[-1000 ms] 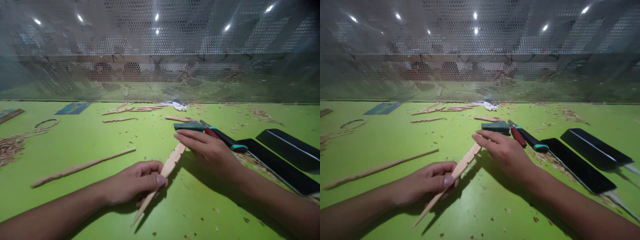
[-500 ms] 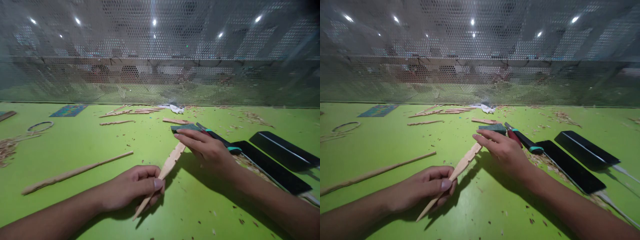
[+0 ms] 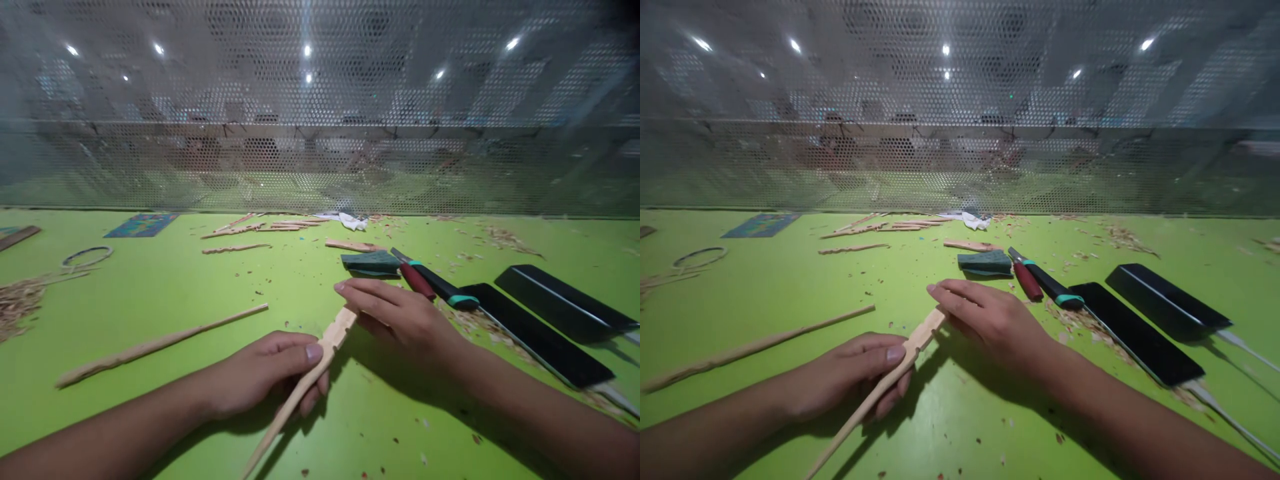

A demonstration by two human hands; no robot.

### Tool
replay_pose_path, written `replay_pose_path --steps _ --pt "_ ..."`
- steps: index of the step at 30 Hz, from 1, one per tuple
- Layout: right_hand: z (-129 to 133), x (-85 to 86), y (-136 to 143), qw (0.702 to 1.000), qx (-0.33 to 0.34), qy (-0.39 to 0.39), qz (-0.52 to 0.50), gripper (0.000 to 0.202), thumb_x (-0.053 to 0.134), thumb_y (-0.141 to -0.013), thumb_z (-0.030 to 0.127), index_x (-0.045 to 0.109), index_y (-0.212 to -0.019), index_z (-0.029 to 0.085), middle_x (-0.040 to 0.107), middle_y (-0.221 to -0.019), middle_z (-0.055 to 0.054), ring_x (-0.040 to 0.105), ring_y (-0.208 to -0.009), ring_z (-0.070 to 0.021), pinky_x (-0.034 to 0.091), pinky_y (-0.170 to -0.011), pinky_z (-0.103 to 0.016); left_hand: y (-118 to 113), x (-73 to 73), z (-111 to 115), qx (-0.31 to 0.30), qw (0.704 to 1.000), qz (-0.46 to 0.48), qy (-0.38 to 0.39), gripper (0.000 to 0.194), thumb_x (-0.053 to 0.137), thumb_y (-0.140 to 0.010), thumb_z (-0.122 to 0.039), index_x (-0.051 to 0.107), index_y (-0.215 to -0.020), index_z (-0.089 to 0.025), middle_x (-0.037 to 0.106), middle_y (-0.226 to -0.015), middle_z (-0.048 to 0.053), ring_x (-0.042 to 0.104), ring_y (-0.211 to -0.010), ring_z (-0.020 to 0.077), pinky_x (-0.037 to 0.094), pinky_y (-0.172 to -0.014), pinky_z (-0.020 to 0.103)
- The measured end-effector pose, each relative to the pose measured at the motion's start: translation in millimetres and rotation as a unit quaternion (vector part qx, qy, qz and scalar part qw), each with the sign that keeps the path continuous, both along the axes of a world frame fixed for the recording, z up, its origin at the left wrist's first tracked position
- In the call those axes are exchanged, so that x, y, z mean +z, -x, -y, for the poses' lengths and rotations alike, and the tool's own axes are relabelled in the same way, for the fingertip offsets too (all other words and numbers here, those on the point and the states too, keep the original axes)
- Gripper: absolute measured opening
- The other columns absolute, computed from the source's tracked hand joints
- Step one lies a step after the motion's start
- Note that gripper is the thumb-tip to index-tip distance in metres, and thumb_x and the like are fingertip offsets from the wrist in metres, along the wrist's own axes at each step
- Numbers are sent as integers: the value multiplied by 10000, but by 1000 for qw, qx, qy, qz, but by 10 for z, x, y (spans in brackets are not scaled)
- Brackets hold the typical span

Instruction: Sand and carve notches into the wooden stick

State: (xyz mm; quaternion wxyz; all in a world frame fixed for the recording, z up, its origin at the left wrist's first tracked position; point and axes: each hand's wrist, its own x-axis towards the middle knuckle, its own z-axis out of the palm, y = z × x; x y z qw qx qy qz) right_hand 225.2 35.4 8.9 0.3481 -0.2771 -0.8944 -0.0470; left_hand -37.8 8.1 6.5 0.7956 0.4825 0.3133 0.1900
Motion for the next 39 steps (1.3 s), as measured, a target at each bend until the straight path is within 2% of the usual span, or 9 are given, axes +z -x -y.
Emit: replay_pose_path --steps 3,6,11,18,25,29,33,39 --pt "-1 3 13 999 14 7 -31 295 617 -1020 153 616 -1314 181 752 -1261 -149 732 -1173 -246 617 -1003 -391 -3 -12 -1 -5 1000 10 -3 515 630 -951 -634 694 -799 -146 600 -580 4 501 -490 112 408 -480 214" --pt "-17 13 5 999 31 24 -36 190 621 -1033 211 628 -1223 208 760 -1179 -130 739 -1119 -244 635 -926 -379 -3 1 -3 -13 1000 4 -9 541 577 -977 -633 690 -776 -144 593 -568 6 487 -469 103 390 -473 208" --pt "-13 60 23 998 42 43 -22 99 586 -1048 204 652 -1121 194 728 -1043 -114 729 -953 -225 620 -789 -348 5 50 -11 -19 1000 -9 -16 498 581 -982 -604 681 -807 -149 599 -596 7 481 -474 102 374 -473 204" --pt "16 89 16 997 39 73 5 210 499 -1085 222 694 -1148 177 701 -993 -108 682 -831 -208 565 -707 -316 16 39 -53 -46 998 -3 -36 601 447 -1033 -619 723 -814 -132 594 -528 14 471 -423 105 405 -486 221" --pt "-4 75 -29 993 47 108 26 242 446 -1103 243 669 -1166 176 674 -962 -93 656 -788 -195 532 -692 -306 21 -29 -73 -46 999 11 -2 640 492 -992 -692 743 -818 -129 613 -532 21 497 -434 111 417 -500 229" --pt "-4 79 -15 992 46 117 24 271 435 -1112 284 683 -1142 177 681 -933 -87 651 -757 -187 530 -672 -295 26 -23 -71 -48 999 11 -8 636 494 -994 -697 747 -831 -137 619 -540 19 467 -424 107 410 -495 235" --pt "1 71 -6 992 29 117 24 292 428 -1115 296 686 -1159 167 711 -978 -107 686 -801 -200 567 -705 -314 20 27 -77 -69 997 6 -34 638 413 -1042 -634 758 -841 -136 615 -529 19 434 -407 109 410 -481 235" --pt "-19 38 -31 994 7 104 30 303 422 -1118 295 670 -1220 154 732 -1042 -125 717 -891 -220 588 -742 -341 8 72 -65 -75 995 2 -60 656 287 -1109 -440 788 -818 -135 605 -531 20 442 -416 99 425 -488 196"
